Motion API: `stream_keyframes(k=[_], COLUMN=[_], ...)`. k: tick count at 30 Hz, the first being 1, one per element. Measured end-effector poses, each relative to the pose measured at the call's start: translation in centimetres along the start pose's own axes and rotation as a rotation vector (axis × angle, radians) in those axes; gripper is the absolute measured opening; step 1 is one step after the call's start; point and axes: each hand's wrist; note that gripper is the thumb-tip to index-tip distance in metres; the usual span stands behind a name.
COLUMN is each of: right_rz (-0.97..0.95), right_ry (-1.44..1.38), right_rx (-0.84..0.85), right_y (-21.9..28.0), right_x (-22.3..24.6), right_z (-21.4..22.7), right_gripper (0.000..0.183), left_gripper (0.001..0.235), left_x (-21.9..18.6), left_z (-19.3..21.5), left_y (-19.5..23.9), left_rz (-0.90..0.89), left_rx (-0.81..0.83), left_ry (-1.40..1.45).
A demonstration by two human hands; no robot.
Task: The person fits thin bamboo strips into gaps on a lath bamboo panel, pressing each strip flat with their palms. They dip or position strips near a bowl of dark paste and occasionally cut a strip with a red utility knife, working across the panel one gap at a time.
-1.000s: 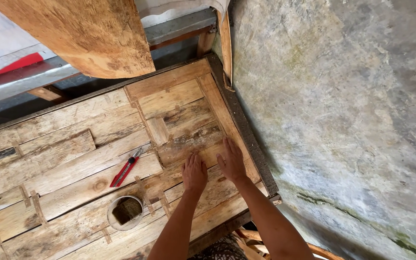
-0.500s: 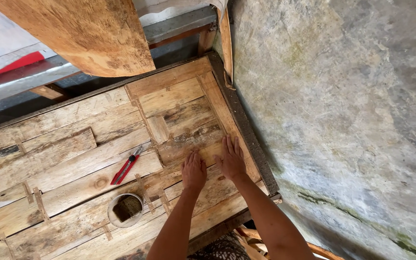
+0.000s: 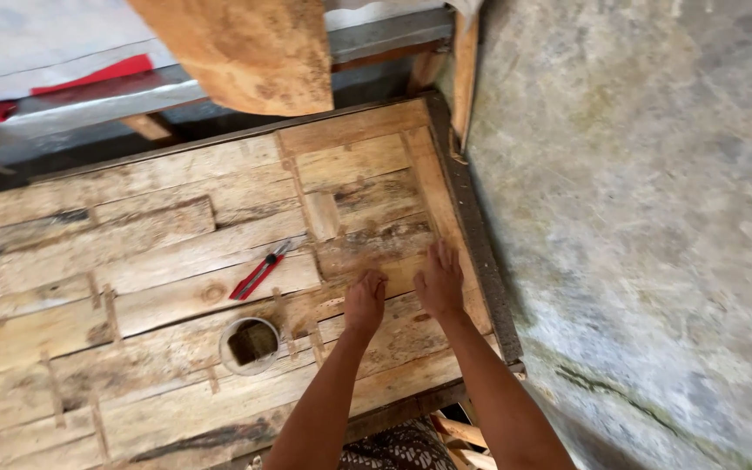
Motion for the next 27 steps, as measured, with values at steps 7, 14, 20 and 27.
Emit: stream_keyframes(k=[7,14,20,27], right_rz=[0.145,0.212,0.072,0.359], right_ry=[-0.492,-0.472,-0.317,0.02], right_rx=[0.128,-0.009,-0.027,-0.245], right_y=[1.7,1.6,2.5,1.8], right_x=[5.8,3.3,7.7,6.0], right_z=[-0.4,-4.4,-1.1,-4.4], right_gripper=[0.037,0.031,0.044,0.049], left_gripper=[0.013,0.023,0.021,0.016], left_x=[1.6,3.2,3.8,5.5], left_z=[0.9,1.7,6.1,10.1], left_y=[0.8,2.1,7.0,11.5], left_rz=[-0.077,-0.133,-0.284,-0.138], left_rx=[-0.158,-0.246,-0.404,-0.429], left_ry=[-0.096,-0.087,-0.072,-0.041])
Point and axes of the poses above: each hand's wrist, its own y-axis away from the middle knuckle, its own z-axis out of the back of the hand, x = y × z, and after that the axes turned 12 degrees about -y, right-handed
